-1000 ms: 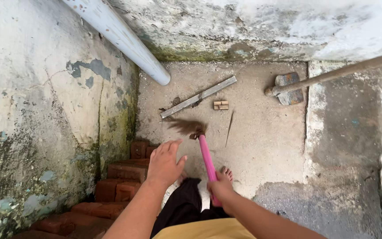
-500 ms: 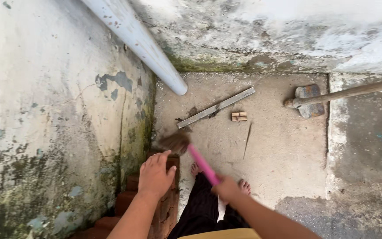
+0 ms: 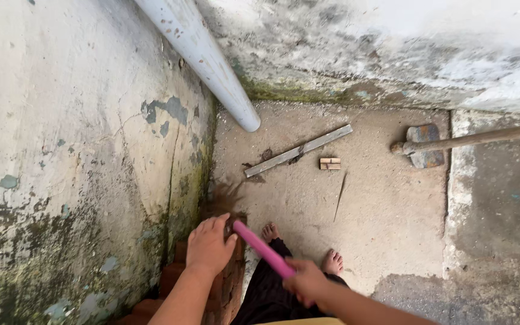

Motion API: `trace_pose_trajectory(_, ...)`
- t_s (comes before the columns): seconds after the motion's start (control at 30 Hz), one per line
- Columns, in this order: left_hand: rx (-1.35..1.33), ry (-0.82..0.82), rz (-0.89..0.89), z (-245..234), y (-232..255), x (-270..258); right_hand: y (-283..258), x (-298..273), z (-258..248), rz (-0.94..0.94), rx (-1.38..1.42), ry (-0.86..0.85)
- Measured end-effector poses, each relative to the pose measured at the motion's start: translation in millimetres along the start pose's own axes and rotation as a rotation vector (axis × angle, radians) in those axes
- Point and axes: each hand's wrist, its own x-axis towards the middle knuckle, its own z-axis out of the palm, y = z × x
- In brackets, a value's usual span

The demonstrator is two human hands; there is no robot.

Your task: The person sweeps a concrete patio using a small broom with a pink handle, pushing debris along a brick wall and toward a drainage pipe.

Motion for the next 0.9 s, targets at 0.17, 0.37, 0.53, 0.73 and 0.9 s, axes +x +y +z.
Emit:
trace_pose_trajectory(0.17,-0.053,0.096,0.087,1,2,4,-46,25,13,-0.069,0.102,0.109)
trace_pose_trajectory(0.37,-0.054,0.150,0.079,6,-7,10,-73,-45,47,-0.092,0.091,0.228)
trace_pose_trajectory(0.53,-0.051,0.160,0.064,4,-13,14,-47,-21,63,0.085,0.219,-0.005)
trace_pose_trajectory(0.73,-0.070,0.205,0.128,-13,-3,29,-58,64,30,-0.015,0.173,0.127)
trace_pose_trajectory(0.9,-0.089,0.193,0.179,-27,10,33,-82,15,17,-0.142,0.224,0.191)
